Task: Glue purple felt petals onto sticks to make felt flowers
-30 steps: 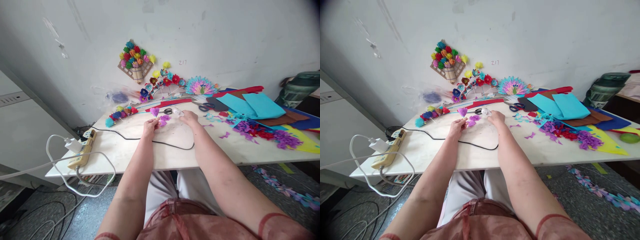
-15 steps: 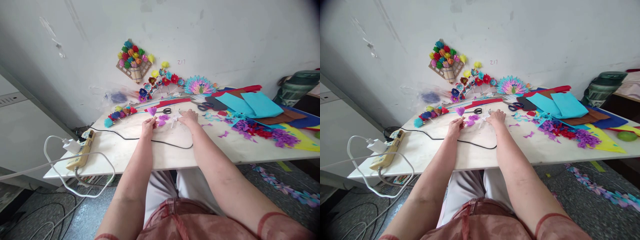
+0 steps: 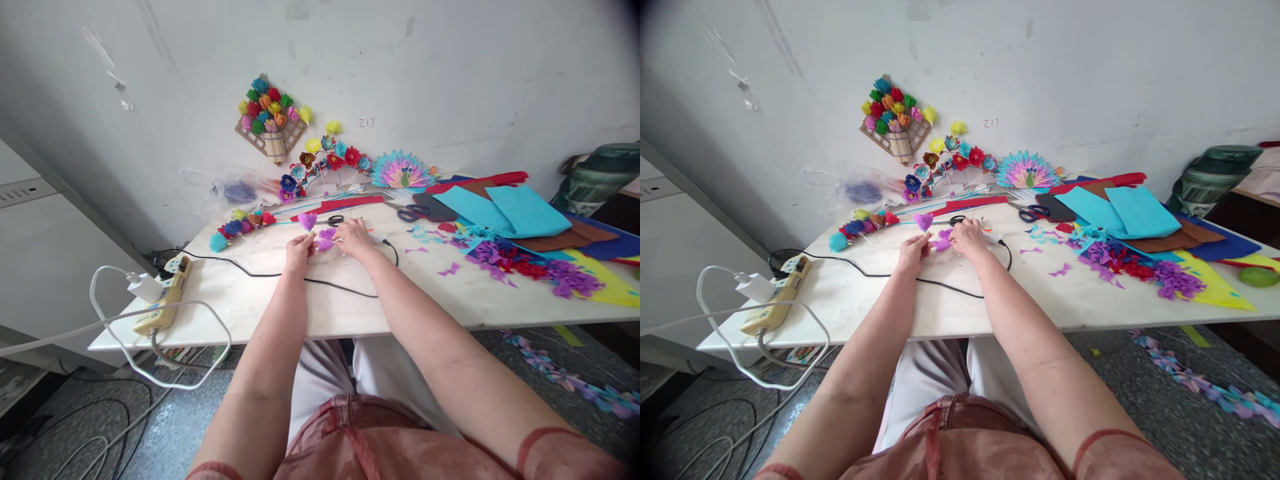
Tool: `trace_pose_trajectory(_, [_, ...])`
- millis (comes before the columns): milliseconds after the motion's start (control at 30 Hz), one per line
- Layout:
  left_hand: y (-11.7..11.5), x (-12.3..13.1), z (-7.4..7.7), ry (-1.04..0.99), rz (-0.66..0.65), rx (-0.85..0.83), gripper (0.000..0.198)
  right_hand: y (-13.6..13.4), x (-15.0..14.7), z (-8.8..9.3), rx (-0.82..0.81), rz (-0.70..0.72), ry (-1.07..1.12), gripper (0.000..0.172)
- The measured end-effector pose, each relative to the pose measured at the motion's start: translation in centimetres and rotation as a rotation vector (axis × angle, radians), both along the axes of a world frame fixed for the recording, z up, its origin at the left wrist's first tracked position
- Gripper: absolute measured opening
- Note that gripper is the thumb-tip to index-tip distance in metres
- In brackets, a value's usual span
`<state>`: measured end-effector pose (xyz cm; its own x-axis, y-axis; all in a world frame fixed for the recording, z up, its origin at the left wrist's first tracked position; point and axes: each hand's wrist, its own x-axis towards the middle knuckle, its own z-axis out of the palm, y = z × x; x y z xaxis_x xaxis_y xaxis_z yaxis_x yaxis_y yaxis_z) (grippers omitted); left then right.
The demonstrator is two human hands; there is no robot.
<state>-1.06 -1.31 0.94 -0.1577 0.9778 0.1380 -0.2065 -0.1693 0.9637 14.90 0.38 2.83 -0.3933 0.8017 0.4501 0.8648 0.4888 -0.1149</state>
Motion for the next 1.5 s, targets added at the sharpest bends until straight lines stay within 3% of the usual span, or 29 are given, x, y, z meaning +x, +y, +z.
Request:
trace_pose_trajectory(367, [0.1,0.1,0.0,-0.041,0.041,0.001,0.034,-0.3,-1.4,-0.5,0.044,0.126,-0.150,0.022])
trace_pose_trajectory(767, [0.3,0.3,-0.1,-0.050,0.050,0.016,0.033,-0.3,-3.1,-1.1,0.094,0.134,-0.133,0.024])
trace_pose_trajectory(1033, [0.5,0.2,-0.3,-0.050,0.059,0.025,0.034,1.3,-2.7,-1.6,-0.015,-0.019,0.399,0.016])
trace_pose_trajectory(1267, [0.3,0.2,-0.1,-0.036,0.055,0.025,0.033,2.7,-1.4,-1.9,-0.217,0.078,0.856,0.015])
trace_pose_trajectory(1500, [-0.1,0.3,0.3,0.028,0.079,-0.011,0.035,2.5,-1.5,-1.8,-0.296,0.169,1.071,0.018])
